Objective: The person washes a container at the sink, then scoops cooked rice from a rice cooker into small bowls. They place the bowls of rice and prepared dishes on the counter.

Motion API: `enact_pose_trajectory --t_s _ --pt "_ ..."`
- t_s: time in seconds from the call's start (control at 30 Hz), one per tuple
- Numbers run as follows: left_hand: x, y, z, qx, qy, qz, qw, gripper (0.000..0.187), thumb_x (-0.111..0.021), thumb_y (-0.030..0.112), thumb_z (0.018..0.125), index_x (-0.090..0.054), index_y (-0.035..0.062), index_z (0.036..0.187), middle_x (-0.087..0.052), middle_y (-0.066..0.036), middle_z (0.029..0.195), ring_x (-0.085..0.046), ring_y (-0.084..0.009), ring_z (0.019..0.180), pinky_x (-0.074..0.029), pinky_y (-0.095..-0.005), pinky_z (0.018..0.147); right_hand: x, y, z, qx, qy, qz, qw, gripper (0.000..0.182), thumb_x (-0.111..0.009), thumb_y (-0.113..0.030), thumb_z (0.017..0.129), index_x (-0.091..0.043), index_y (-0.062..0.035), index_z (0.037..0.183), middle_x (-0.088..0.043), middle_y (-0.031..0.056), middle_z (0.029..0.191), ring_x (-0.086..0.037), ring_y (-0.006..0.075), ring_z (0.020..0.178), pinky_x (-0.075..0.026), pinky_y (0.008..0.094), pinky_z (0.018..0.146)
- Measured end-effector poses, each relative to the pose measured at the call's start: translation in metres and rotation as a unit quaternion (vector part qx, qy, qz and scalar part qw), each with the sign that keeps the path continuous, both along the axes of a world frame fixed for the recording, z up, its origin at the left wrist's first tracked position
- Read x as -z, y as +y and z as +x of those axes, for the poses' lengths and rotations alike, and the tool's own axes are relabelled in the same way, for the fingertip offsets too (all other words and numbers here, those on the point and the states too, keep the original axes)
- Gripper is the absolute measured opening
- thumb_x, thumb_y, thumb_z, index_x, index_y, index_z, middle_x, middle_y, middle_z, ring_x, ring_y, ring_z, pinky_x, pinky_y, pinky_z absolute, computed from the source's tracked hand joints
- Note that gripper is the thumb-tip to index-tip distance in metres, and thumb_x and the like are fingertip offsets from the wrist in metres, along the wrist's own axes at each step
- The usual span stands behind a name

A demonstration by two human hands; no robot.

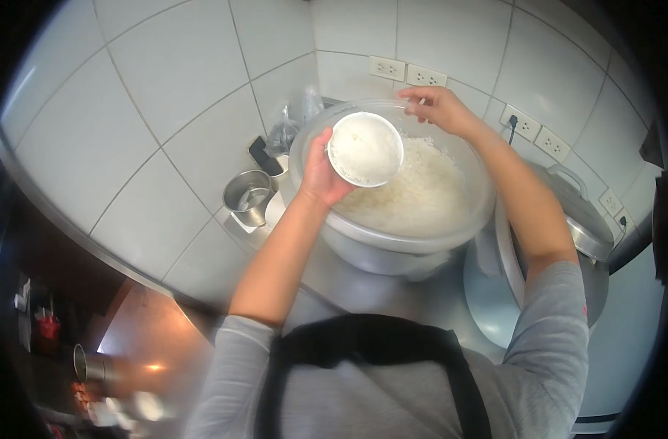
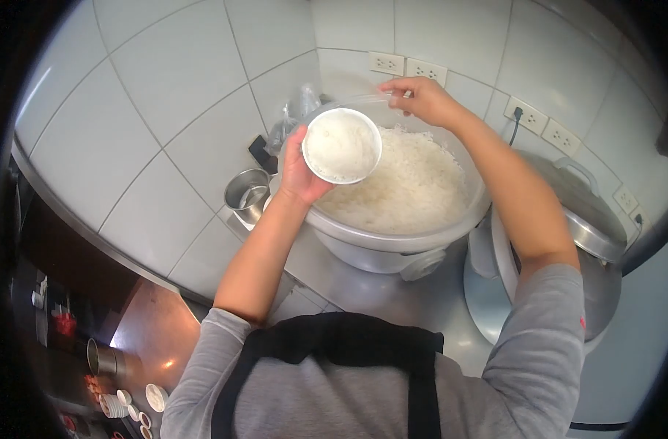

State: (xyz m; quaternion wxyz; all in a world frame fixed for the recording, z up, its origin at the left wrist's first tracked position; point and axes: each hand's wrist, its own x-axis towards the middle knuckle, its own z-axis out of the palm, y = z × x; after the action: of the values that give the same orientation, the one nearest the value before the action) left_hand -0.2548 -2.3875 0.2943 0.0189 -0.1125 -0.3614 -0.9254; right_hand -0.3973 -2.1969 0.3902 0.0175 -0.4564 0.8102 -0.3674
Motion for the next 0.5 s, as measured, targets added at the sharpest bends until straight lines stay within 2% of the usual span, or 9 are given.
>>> enact_pose_trajectory --t_s 0.03,0.13,0.23,0.33,0.4,0.5 --pt "0.001 0.0 -0.001 0.003 0.0 -0.016 1.0 0.069 -0.036 0.062 0.084 -0.041 0.0131 0.133 -0.046 -0.011 0.133 -0.048 -0.0358 0.117 -0.046 -0.0515 0.086 -0.004 0.001 -0.002 0.021 -0.056 0.072 0.996 0.032 -0.058 -0.013 0.086 -0.06 -0.0101 0.117 -0.06 0.0018 0.091 -0.053 0.0088 0.084 -0.044 0.0236 0.071" --pt "0.001 -0.002 -0.001 0.009 -0.007 -0.057 0.998 0.071 -0.031 0.064 0.085 -0.04 0.0123 0.133 -0.048 -0.012 0.131 -0.051 -0.0364 0.114 -0.049 -0.0507 0.082 -0.013 0.006 0.005 -0.05 -0.091 0.075 0.992 0.033 -0.062 -0.015 0.082 -0.062 -0.0123 0.115 -0.061 0.0018 0.093 -0.051 0.0089 0.078 -0.043 0.0231 0.07" --pt "-0.001 -0.007 0.001 0.03 -0.014 -0.063 0.997 0.073 -0.025 0.064 0.086 -0.04 0.0111 0.133 -0.049 -0.015 0.129 -0.055 -0.0395 0.107 -0.054 -0.0468 0.074 -0.022 0.012 0.021 -0.074 0.041 0.063 0.994 0.033 -0.062 -0.009 0.08 -0.064 -0.0129 0.113 -0.062 0.0012 0.096 -0.049 0.0094 0.075 -0.044 0.0245 0.071" --pt "-0.003 -0.009 -0.001 0.057 -0.001 -0.04 0.998 0.074 -0.021 0.064 0.087 -0.038 0.01 0.134 -0.048 -0.017 0.128 -0.058 -0.0436 0.099 -0.058 -0.0419 0.066 -0.008 0.016 0.037 -0.112 0.085 -0.016 0.99 0.034 -0.061 -0.005 0.078 -0.066 -0.0165 0.11 -0.06 0.0009 0.087 -0.051 0.0116 0.078 -0.044 0.0266 0.07" --pt "-0.004 -0.005 0.0 0.042 -0.017 -0.012 0.999 0.075 -0.022 0.065 0.087 -0.037 0.0094 0.135 -0.048 -0.019 0.128 -0.058 -0.0463 0.096 -0.059 -0.0393 0.063 0.002 0.014 0.047 -0.101 0.088 -0.006 0.991 0.036 -0.06 -0.002 0.078 -0.066 -0.0168 0.11 -0.06 0.0015 0.088 -0.051 0.0125 0.079 -0.044 0.027 0.072" --pt "-0.002 -0.007 0.002 0.055 0.0 -0.016 0.998 0.078 -0.018 0.068 0.087 -0.036 0.0092 0.134 -0.049 -0.016 0.127 -0.056 -0.0388 0.105 -0.057 -0.0434 0.075 0.001 0.015 0.051 -0.081 0.121 -0.03 0.989 0.04 -0.06 0.001 0.077 -0.065 -0.0181 0.112 -0.059 0.0032 0.09 -0.052 0.0157 0.082 -0.044 0.0291 0.076"
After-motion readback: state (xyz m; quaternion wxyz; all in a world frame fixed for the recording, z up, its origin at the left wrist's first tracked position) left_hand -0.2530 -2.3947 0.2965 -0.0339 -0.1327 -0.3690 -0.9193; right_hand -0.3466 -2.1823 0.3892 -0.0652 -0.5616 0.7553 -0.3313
